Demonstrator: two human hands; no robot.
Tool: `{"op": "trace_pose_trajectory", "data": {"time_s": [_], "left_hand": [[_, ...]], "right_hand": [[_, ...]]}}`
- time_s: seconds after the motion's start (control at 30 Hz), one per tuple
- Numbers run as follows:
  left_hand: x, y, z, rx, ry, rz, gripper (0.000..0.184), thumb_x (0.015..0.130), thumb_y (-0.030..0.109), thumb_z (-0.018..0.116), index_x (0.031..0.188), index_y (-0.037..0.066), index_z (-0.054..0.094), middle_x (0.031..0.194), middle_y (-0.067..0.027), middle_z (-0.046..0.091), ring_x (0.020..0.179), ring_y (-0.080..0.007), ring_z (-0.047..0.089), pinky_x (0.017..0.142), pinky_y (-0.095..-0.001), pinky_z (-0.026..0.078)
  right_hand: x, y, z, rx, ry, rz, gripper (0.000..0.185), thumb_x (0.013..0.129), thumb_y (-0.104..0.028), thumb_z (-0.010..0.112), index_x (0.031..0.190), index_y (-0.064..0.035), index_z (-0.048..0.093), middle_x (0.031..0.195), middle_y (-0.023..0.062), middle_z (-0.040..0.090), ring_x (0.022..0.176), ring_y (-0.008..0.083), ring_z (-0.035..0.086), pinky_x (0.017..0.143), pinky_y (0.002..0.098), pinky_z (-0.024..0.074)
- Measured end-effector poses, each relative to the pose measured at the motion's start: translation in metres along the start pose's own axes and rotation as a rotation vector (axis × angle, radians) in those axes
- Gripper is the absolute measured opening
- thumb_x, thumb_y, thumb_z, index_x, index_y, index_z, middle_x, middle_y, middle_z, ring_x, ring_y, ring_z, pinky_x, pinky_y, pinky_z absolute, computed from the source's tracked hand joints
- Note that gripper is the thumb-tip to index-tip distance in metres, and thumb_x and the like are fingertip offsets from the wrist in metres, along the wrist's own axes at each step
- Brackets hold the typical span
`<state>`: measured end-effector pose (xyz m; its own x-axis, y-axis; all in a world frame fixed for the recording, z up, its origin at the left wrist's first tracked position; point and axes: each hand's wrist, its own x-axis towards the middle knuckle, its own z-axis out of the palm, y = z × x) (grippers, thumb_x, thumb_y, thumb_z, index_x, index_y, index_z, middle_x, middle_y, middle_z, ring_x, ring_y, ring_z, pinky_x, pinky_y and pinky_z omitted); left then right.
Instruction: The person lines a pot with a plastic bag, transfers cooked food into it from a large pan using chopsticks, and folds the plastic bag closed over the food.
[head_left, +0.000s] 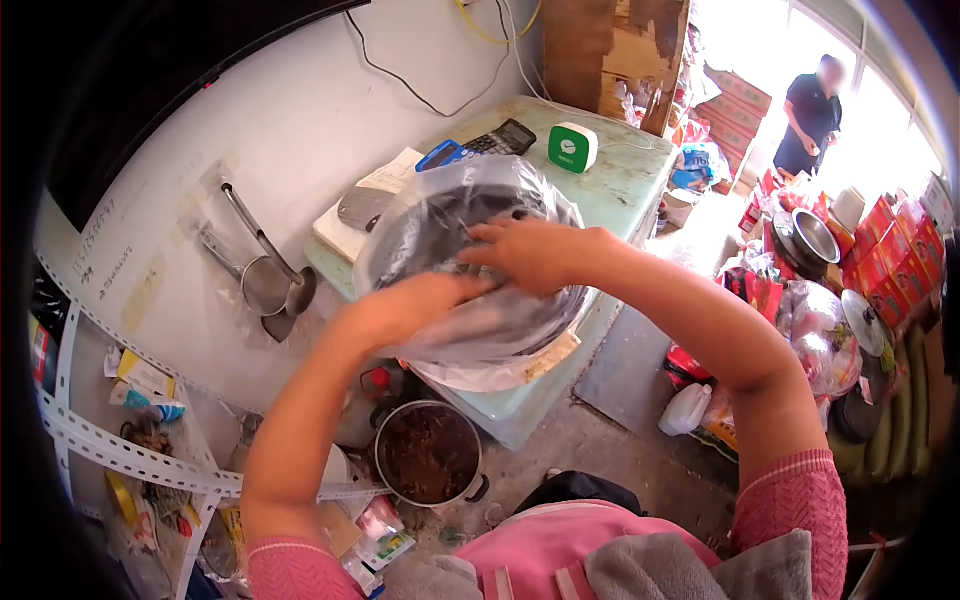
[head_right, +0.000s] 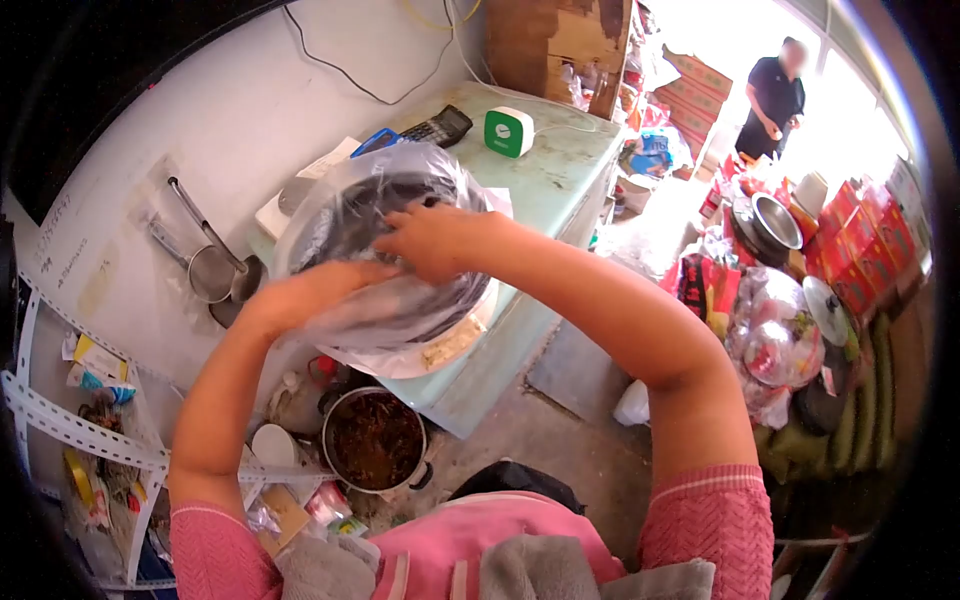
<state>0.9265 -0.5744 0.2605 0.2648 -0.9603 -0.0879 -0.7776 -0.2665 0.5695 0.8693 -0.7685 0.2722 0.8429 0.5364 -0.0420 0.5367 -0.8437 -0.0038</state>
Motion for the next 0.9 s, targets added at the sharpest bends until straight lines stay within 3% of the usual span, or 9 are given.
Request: {"op": "trace_pose_trajectory", "data": {"time_s": [0.07, 0.23, 0.33, 0.4, 0.47, 0.57, 0.7, 0.77, 0.9], "left_hand": [[-0.01, 0.016, 0.006, 0.094, -0.023, -0.057, 0.048, 0.079, 0.032, 0.057, 0.118, 0.007, 0.048, 0.109, -0.0199, 0.054, 0.1, -0.0339, 0.053, 0.085, -0.0369, 0.041], [-0.003, 0.014, 0.0, 0.242, -0.19, -0.088, 0.042, 0.081, 0.029, 0.054, 0.117, 0.007, 0.05, 0.102, -0.0198, 0.057, 0.092, -0.0359, 0.055, 0.082, -0.0362, 0.043], [-0.008, 0.015, -0.009, 0.121, 0.11, 0.144, 0.035, 0.082, 0.023, 0.054, 0.113, 0.006, 0.054, 0.098, -0.0196, 0.059, 0.089, -0.0344, 0.056, 0.077, -0.0376, 0.044], [-0.008, 0.025, -0.019, 0.084, 0.143, 0.035, 0.031, 0.082, 0.019, 0.054, 0.11, 0.006, 0.056, 0.097, -0.0192, 0.059, 0.088, -0.0328, 0.057, 0.076, -0.0381, 0.045], [-0.004, 0.028, -0.025, -0.008, 0.219, -0.052, 0.027, 0.082, 0.019, 0.054, 0.105, 0.005, 0.059, 0.102, -0.0182, 0.058, 0.088, -0.0316, 0.057, 0.076, -0.0374, 0.044], [0.006, 0.029, -0.025, 0.256, -0.018, -0.046, 0.036, 0.08, 0.014, 0.056, 0.115, 0.007, 0.054, 0.113, -0.0127, 0.055, 0.106, -0.0246, 0.051, 0.09, -0.0343, 0.039], [0.007, 0.009, 0.0, 0.138, -0.174, -0.067, 0.039, 0.078, 0.016, 0.058, 0.115, 0.006, 0.053, 0.115, -0.0125, 0.054, 0.109, -0.0253, 0.049, 0.093, -0.0347, 0.037], [0.006, 0.02, -0.01, 0.09, -0.218, -0.131, 0.039, 0.079, 0.016, 0.057, 0.116, 0.006, 0.053, 0.118, -0.0124, 0.052, 0.11, -0.026, 0.048, 0.093, -0.0347, 0.036], [-0.012, 0.033, -0.027, 0.002, 0.323, -0.112, 0.035, 0.079, 0.031, 0.059, 0.104, 0.006, 0.059, 0.1, -0.015, 0.058, 0.089, -0.0281, 0.057, 0.079, -0.0344, 0.043]], "right_hand": [[0.005, 0.006, 0.021, -0.03, -0.127, 0.003, 0.055, 0.077, -0.006, 0.05, 0.129, -0.011, 0.035, 0.135, 0.0161, 0.028, 0.116, 0.0366, 0.039, 0.095, 0.042, 0.0362], [0.005, 0.008, 0.006, 0.128, -0.198, -0.043, 0.046, 0.08, -0.013, 0.053, 0.124, -0.0076, 0.042, 0.125, 0.0178, 0.042, 0.108, 0.0358, 0.046, 0.089, 0.0408, 0.0398], [-0.006, -0.002, -0.019, 0.255, -0.048, -0.014, 0.04, 0.081, -0.018, 0.055, 0.118, -0.0058, 0.048, 0.11, 0.0184, 0.053, 0.099, 0.0347, 0.052, 0.084, 0.0401, 0.0415], [-0.016, -0.008, -0.035, 0.32, 0.044, -0.011, 0.038, 0.081, -0.021, 0.055, 0.116, -0.0059, 0.051, 0.096, 0.0187, 0.06, 0.093, 0.034, 0.055, 0.081, 0.0402, 0.0422], [-0.027, -0.011, -0.044, 0.351, 0.098, -0.002, 0.037, 0.08, -0.02, 0.055, 0.115, -0.0063, 0.052, 0.096, 0.019, 0.059, 0.092, 0.0347, 0.055, 0.079, 0.0404, 0.0426], [-0.03, -0.016, -0.029, 0.292, -0.054, 0.077, 0.034, 0.079, -0.017, 0.055, 0.111, -0.0061, 0.054, 0.094, 0.0186, 0.06, 0.089, 0.0354, 0.056, 0.077, 0.0406, 0.0433], [-0.028, -0.011, 0.0, 0.312, -0.243, 0.015, 0.029, 0.077, -0.015, 0.054, 0.104, -0.0056, 0.057, 0.091, 0.018, 0.06, 0.085, 0.0354, 0.057, 0.074, 0.0398, 0.0444], [-0.036, -0.009, -0.01, 0.305, -0.139, -0.043, 0.027, 0.078, -0.018, 0.056, 0.101, -0.0051, 0.059, 0.089, 0.0177, 0.061, 0.084, 0.0342, 0.058, 0.074, 0.0388, 0.0451], [-0.056, 0.0, -0.041, 0.454, 0.279, 0.045, 0.028, 0.078, -0.027, 0.059, 0.095, -0.0046, 0.061, 0.083, 0.0165, 0.062, 0.079, 0.0307, 0.06, 0.07, 0.0373, 0.0464]]}}
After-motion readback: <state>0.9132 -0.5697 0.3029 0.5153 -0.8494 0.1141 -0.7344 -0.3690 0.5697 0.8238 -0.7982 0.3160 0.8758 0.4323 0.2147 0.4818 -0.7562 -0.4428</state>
